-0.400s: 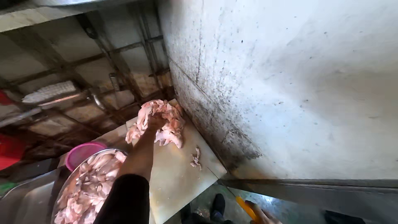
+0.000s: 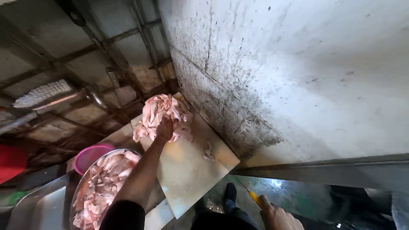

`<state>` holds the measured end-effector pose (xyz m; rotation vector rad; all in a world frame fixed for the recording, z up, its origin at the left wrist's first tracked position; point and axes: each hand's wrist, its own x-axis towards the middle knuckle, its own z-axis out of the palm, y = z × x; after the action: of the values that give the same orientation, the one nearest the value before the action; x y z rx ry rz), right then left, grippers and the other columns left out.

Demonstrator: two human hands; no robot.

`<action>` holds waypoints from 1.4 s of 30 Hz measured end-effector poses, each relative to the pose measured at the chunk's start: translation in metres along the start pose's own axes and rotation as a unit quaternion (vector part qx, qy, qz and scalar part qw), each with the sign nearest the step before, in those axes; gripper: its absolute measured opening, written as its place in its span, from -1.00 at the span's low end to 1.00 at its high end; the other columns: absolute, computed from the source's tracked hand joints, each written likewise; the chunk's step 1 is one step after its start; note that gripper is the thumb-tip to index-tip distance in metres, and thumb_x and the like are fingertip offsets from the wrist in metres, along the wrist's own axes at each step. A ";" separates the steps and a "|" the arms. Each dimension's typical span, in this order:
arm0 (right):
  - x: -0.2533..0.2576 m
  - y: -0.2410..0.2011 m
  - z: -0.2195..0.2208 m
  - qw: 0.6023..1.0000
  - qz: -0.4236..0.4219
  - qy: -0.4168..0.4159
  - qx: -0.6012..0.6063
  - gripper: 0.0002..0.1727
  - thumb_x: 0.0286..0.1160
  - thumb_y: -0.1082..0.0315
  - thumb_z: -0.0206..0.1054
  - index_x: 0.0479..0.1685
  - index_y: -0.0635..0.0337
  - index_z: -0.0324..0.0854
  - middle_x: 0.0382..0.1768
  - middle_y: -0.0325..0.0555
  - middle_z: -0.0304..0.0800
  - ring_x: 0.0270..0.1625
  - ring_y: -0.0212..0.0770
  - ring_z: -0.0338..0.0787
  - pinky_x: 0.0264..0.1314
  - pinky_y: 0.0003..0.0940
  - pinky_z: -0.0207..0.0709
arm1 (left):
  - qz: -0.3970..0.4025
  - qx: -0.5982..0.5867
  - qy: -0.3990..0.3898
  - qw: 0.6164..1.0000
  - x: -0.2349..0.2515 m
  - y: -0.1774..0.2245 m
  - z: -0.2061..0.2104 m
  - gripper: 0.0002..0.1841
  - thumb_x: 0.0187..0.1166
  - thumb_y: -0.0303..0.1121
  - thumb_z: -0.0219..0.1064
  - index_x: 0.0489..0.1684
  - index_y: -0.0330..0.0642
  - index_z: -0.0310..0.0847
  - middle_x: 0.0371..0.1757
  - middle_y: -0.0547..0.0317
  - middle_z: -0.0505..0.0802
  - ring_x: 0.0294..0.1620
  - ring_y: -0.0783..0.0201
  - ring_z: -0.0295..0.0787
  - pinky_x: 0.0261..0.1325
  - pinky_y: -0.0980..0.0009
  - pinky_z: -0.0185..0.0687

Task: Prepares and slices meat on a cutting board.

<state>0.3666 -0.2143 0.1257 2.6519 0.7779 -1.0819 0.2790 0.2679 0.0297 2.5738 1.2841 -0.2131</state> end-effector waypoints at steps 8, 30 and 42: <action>-0.007 0.003 0.072 0.981 -0.059 0.071 0.170 -0.50 0.62 0.06 0.25 0.47 0.09 0.55 -0.11 0.23 0.88 -0.08 0.34 0.88 -0.09 0.41 0.64 | 0.018 -0.243 0.056 0.968 -0.020 -0.035 -0.033 -0.55 0.49 -0.37 0.51 0.37 -0.22 0.66 0.23 -0.24 0.84 0.32 -0.19 0.78 0.48 -0.26 0.57; 0.095 0.000 0.075 0.942 -0.204 0.076 0.255 -0.55 0.68 0.10 0.22 0.41 0.14 0.58 -0.22 -0.03 0.87 -0.22 -0.03 0.88 -0.05 0.09 0.76 | -0.046 -0.317 0.023 0.947 -0.185 -0.019 0.076 -0.57 0.53 -0.60 0.30 0.36 -0.08 0.71 0.35 0.03 0.80 0.40 0.13 0.72 0.52 0.08 0.63; 0.089 -0.057 0.035 0.940 -0.316 0.012 0.129 -0.46 0.77 0.08 0.15 0.70 -0.06 0.38 0.02 0.06 0.86 -0.03 0.05 0.89 0.10 0.11 0.75 | -0.217 -0.468 0.183 0.837 -0.205 0.041 0.121 -0.58 0.59 -0.33 0.46 0.35 -0.28 0.50 0.33 -0.17 0.69 0.14 0.05 0.82 0.20 0.09 0.83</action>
<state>0.3689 -0.1425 0.0406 2.6822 1.6756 -1.3659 0.1866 0.0527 -0.0301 1.4967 1.5495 0.6977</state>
